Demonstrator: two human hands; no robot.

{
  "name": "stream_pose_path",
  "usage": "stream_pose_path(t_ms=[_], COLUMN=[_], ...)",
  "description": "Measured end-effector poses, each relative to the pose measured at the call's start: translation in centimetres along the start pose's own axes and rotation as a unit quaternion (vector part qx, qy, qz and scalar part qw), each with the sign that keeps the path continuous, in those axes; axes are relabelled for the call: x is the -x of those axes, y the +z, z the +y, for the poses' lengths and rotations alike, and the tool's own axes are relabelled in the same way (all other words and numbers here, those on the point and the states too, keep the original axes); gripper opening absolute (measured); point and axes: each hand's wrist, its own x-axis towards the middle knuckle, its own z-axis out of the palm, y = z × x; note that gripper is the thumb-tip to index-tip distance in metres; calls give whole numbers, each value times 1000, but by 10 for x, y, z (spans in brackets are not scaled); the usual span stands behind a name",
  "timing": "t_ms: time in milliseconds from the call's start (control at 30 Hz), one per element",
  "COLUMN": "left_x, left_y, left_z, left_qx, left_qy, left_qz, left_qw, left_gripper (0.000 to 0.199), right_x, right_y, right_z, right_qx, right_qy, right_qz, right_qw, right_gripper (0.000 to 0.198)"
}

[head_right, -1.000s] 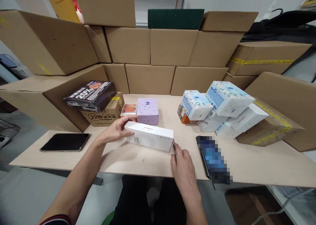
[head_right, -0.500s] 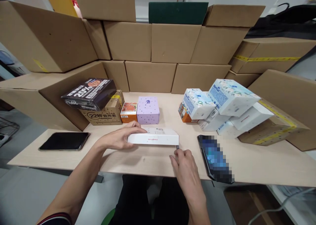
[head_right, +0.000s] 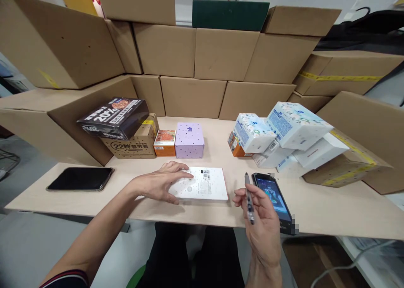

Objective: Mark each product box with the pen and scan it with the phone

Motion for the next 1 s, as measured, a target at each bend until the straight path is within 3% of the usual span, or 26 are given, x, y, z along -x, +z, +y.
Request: stream_pose_path(t_ms=[233, 433, 567, 700, 1000], left_x=[-6, -7, -7, -7, -7], left_y=[10, 11, 10, 13, 15], left_z=[-4, -8, -8, -9, -11], left_qx=[5, 9, 1, -5, -3], left_qy=[-51, -79, -104, -107, -98], left_qz=[-6, -17, -46, -57, -52], left_qw=[999, 997, 993, 993, 994], left_gripper=[112, 127, 130, 127, 125], right_x=[-12, -33, -38, -35, -38], right_y=[33, 67, 85, 91, 92], right_z=[-9, -6, 6, 19, 17], right_qx=[-47, 47, 136, 191, 220], right_qy=[-26, 18, 36, 5, 19], right_qz=[23, -91, -136, -125, -165], right_qw=[998, 995, 981, 974, 961], right_gripper=[19, 26, 23, 21, 24])
